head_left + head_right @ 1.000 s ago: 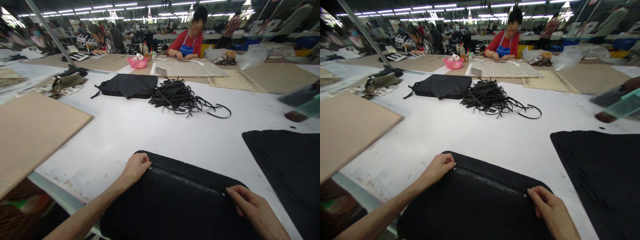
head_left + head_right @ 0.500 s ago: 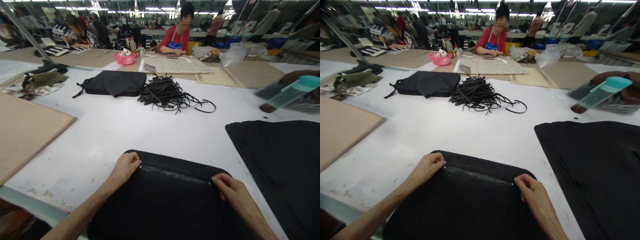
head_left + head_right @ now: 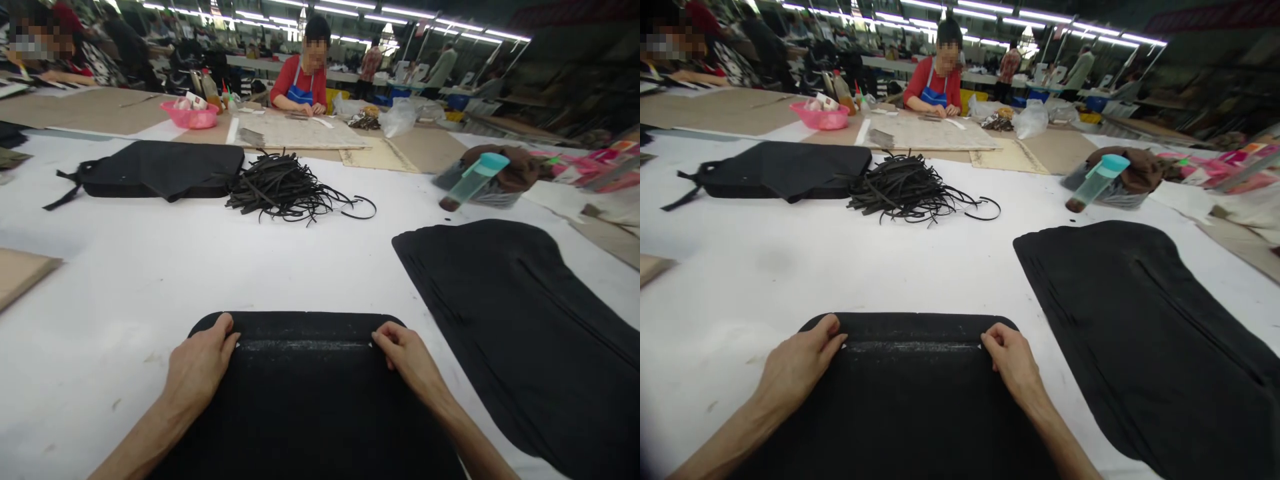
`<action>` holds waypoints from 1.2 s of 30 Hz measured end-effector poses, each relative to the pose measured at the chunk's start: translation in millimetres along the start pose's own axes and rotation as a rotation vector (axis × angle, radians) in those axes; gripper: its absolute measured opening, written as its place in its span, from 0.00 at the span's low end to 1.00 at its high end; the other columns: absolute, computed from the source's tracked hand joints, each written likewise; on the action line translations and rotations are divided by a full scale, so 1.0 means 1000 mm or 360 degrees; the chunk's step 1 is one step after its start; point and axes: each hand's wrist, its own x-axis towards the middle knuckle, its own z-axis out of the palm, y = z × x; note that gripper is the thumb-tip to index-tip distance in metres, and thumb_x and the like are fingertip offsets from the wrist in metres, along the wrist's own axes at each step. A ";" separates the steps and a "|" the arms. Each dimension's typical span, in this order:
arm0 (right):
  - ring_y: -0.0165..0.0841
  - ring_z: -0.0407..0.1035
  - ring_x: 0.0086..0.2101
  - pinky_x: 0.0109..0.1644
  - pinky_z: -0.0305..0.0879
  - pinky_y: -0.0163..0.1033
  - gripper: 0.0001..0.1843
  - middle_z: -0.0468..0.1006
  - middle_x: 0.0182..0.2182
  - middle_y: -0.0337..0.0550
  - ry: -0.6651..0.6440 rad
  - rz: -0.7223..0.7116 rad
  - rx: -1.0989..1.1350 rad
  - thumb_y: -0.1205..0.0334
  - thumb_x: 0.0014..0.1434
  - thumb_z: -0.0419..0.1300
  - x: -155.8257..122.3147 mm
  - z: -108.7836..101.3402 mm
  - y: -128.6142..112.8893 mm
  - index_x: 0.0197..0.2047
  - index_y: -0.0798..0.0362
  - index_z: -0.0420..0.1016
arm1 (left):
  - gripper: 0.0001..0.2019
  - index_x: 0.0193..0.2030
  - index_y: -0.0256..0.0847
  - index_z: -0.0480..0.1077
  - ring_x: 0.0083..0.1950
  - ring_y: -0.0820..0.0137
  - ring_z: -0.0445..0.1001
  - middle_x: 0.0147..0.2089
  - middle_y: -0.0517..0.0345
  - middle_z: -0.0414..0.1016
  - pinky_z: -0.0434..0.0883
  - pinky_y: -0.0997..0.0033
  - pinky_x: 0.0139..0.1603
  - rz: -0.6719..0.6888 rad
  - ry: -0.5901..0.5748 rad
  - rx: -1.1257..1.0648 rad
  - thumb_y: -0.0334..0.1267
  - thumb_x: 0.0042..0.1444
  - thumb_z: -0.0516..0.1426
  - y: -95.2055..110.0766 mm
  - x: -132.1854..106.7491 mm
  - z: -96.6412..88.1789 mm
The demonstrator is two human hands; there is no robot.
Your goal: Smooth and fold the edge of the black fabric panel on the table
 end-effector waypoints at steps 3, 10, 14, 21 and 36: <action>0.29 0.61 0.17 0.23 0.52 0.33 0.15 0.62 0.13 0.33 0.0031 -0.0021 0.0011 0.51 0.54 0.50 -0.003 -0.001 -0.003 0.26 0.52 0.66 | 0.11 0.43 0.42 0.62 0.39 0.64 0.69 0.41 0.55 0.69 0.62 0.67 0.33 0.0374 0.0271 0.0146 0.31 0.61 0.41 0.002 -0.005 0.011; 0.29 0.63 0.19 0.24 0.53 0.33 0.12 0.64 0.16 0.33 0.0096 -0.0026 -0.0057 0.56 0.56 0.50 -0.009 -0.001 -0.013 0.25 0.53 0.65 | 0.19 0.47 0.33 0.67 0.44 0.64 0.67 0.43 0.49 0.69 0.68 0.64 0.45 0.0922 0.0577 0.0417 0.19 0.53 0.44 -0.001 -0.012 0.028; 0.29 0.62 0.21 0.24 0.51 0.33 0.12 0.65 0.18 0.35 0.0151 -0.0032 -0.0141 0.57 0.56 0.50 -0.011 0.002 -0.014 0.24 0.52 0.64 | 0.30 0.58 0.38 0.60 0.39 0.65 0.68 0.39 0.53 0.69 0.70 0.64 0.40 0.0933 0.0551 0.0656 0.16 0.49 0.45 0.008 -0.024 0.022; 0.30 0.60 0.23 0.26 0.49 0.36 0.13 0.65 0.18 0.35 0.0228 -0.0059 -0.0470 0.57 0.58 0.48 -0.012 0.006 -0.016 0.24 0.51 0.61 | 0.35 0.63 0.46 0.53 0.46 0.59 0.68 0.46 0.45 0.67 0.70 0.61 0.45 0.0863 0.0536 0.0899 0.17 0.48 0.47 0.018 -0.035 0.024; 0.33 0.63 0.24 0.28 0.51 0.37 0.09 0.65 0.19 0.34 0.0354 -0.0065 -0.0633 0.55 0.60 0.47 -0.018 0.016 -0.014 0.31 0.49 0.55 | 0.37 0.64 0.54 0.45 0.40 0.59 0.70 0.42 0.48 0.67 0.69 0.60 0.40 0.0761 0.0347 0.0982 0.21 0.49 0.47 0.035 -0.036 0.018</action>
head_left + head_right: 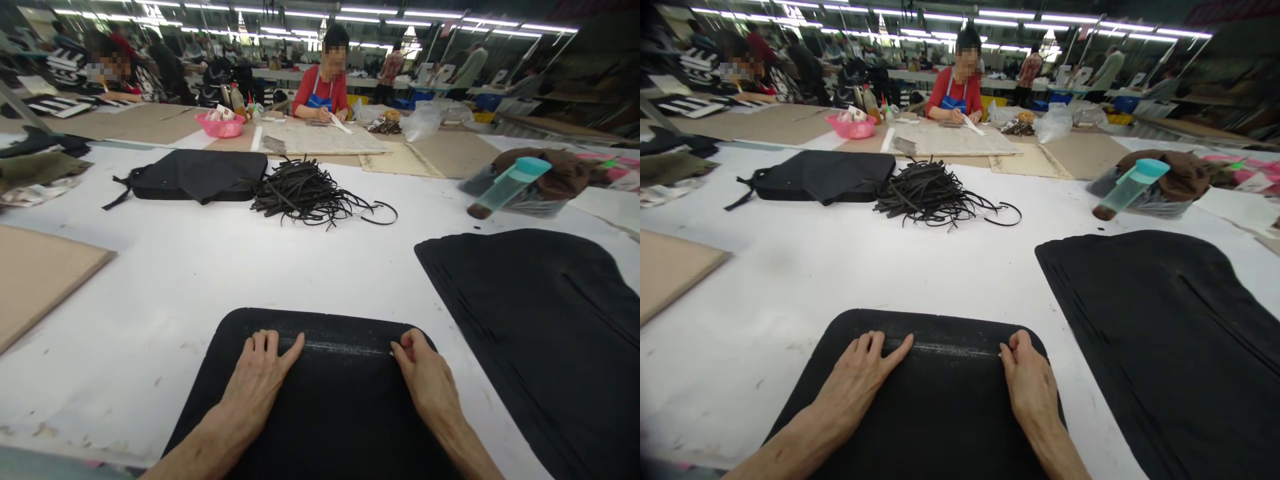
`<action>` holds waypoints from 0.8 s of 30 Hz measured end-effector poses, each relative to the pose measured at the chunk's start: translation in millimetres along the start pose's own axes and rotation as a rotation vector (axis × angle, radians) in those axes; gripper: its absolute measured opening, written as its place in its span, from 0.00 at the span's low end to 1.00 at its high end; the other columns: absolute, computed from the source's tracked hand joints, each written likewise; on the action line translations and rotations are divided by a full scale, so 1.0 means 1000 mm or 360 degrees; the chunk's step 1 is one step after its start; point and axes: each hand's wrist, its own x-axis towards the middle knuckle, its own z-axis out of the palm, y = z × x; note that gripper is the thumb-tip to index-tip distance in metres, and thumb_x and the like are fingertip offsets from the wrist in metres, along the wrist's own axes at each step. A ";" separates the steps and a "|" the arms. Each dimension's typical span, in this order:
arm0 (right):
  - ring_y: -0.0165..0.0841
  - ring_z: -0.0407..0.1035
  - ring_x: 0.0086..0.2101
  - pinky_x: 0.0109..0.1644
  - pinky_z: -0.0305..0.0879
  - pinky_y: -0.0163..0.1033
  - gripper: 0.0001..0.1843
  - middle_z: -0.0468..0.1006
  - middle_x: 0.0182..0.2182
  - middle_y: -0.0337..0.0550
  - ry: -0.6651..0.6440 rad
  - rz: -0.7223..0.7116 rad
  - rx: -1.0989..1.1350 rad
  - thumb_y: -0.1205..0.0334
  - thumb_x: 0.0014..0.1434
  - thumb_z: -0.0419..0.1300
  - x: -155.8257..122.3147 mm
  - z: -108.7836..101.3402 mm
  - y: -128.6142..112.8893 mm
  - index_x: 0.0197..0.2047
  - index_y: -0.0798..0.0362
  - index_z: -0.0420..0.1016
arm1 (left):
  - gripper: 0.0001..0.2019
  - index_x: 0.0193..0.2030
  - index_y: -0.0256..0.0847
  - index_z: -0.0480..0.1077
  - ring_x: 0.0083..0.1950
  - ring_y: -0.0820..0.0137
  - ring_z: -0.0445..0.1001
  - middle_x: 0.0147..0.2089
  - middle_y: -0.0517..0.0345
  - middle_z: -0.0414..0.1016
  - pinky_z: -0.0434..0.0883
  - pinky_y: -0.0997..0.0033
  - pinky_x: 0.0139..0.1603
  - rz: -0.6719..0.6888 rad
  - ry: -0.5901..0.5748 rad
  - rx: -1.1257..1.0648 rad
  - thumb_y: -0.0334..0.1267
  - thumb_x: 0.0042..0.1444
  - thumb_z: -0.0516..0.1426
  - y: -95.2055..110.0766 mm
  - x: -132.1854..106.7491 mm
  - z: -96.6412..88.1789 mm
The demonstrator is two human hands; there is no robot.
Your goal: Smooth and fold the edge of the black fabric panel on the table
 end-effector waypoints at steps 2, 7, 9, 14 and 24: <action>0.35 0.65 0.25 0.28 0.52 0.37 0.08 0.68 0.23 0.36 0.0087 -0.0043 -0.0123 0.56 0.61 0.48 -0.002 0.001 0.001 0.33 0.49 0.55 | 0.37 0.65 0.55 0.43 0.40 0.59 0.70 0.42 0.47 0.67 0.68 0.60 0.39 -0.0010 -0.0021 0.0034 0.22 0.49 0.46 0.002 0.001 -0.001; 0.36 0.66 0.26 0.24 0.52 0.38 0.06 0.70 0.35 0.43 0.0299 -0.0198 -0.0549 0.62 0.63 0.46 -0.010 -0.003 -0.006 0.38 0.51 0.62 | 0.37 0.65 0.57 0.43 0.39 0.59 0.70 0.40 0.47 0.68 0.68 0.61 0.37 -0.0008 -0.0018 0.0074 0.22 0.50 0.45 0.003 0.002 -0.002; 0.37 0.66 0.29 0.27 0.58 0.39 0.10 0.70 0.37 0.44 0.0378 -0.0453 -0.0608 0.69 0.61 0.47 -0.017 -0.001 -0.019 0.42 0.51 0.66 | 0.36 0.65 0.56 0.43 0.39 0.58 0.71 0.40 0.47 0.68 0.67 0.60 0.38 -0.0008 -0.0011 0.0094 0.22 0.51 0.45 0.003 0.002 -0.001; 0.40 0.64 0.44 0.48 0.62 0.44 0.24 0.71 0.45 0.43 0.0404 -0.1202 -0.0429 0.78 0.53 0.52 -0.033 0.025 -0.056 0.51 0.50 0.68 | 0.36 0.65 0.56 0.41 0.39 0.59 0.70 0.40 0.48 0.68 0.67 0.60 0.38 -0.0020 0.0020 0.0147 0.23 0.53 0.45 0.006 0.002 0.004; 0.41 0.67 0.44 0.50 0.64 0.46 0.23 0.74 0.44 0.47 0.0488 -0.1259 -0.0448 0.76 0.50 0.54 -0.034 0.043 -0.056 0.49 0.53 0.71 | 0.30 0.59 0.36 0.59 0.48 0.60 0.68 0.50 0.46 0.69 0.69 0.60 0.50 -0.0011 0.0121 -0.0360 0.21 0.46 0.47 -0.019 -0.007 0.021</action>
